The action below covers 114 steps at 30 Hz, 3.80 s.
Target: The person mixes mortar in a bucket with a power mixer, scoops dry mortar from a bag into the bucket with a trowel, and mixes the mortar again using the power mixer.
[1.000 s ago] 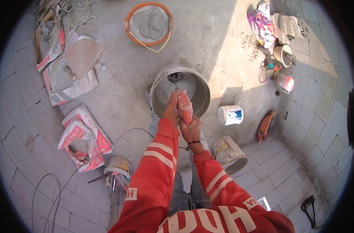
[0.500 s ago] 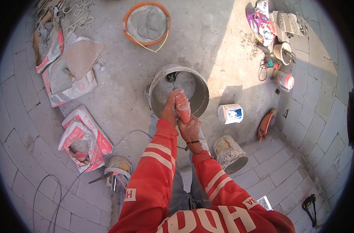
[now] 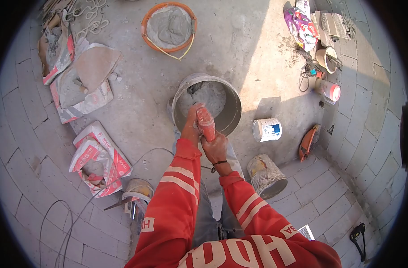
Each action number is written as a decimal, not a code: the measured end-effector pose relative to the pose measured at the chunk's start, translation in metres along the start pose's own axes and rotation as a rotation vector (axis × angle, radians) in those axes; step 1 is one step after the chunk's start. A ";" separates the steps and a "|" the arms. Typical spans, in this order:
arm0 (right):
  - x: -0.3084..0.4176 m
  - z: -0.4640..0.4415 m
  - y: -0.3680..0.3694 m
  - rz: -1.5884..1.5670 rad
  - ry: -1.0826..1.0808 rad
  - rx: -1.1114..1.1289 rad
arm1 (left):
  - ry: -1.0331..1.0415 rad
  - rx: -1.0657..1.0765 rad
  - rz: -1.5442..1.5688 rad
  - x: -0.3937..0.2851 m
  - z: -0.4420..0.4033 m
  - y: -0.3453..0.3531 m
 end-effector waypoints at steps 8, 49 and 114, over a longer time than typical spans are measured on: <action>-0.001 0.013 0.000 -0.004 -0.009 0.018 | -0.230 -0.012 0.013 0.038 -0.049 -0.032; -0.038 0.037 -0.010 0.138 0.016 0.145 | -0.294 -0.098 0.113 0.083 -0.033 -0.060; -0.028 0.000 -0.036 0.122 0.102 -0.032 | -0.309 -0.046 -0.070 0.075 -0.027 0.011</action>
Point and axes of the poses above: each hand's wrist, its own z-axis away from the middle knuckle, its own y-axis out of the palm, x = y × z, the point moved 9 cm from there along -z, towards the middle knuckle, and after that the axes turned 15 degrees about -x, right-handed, at the moved point
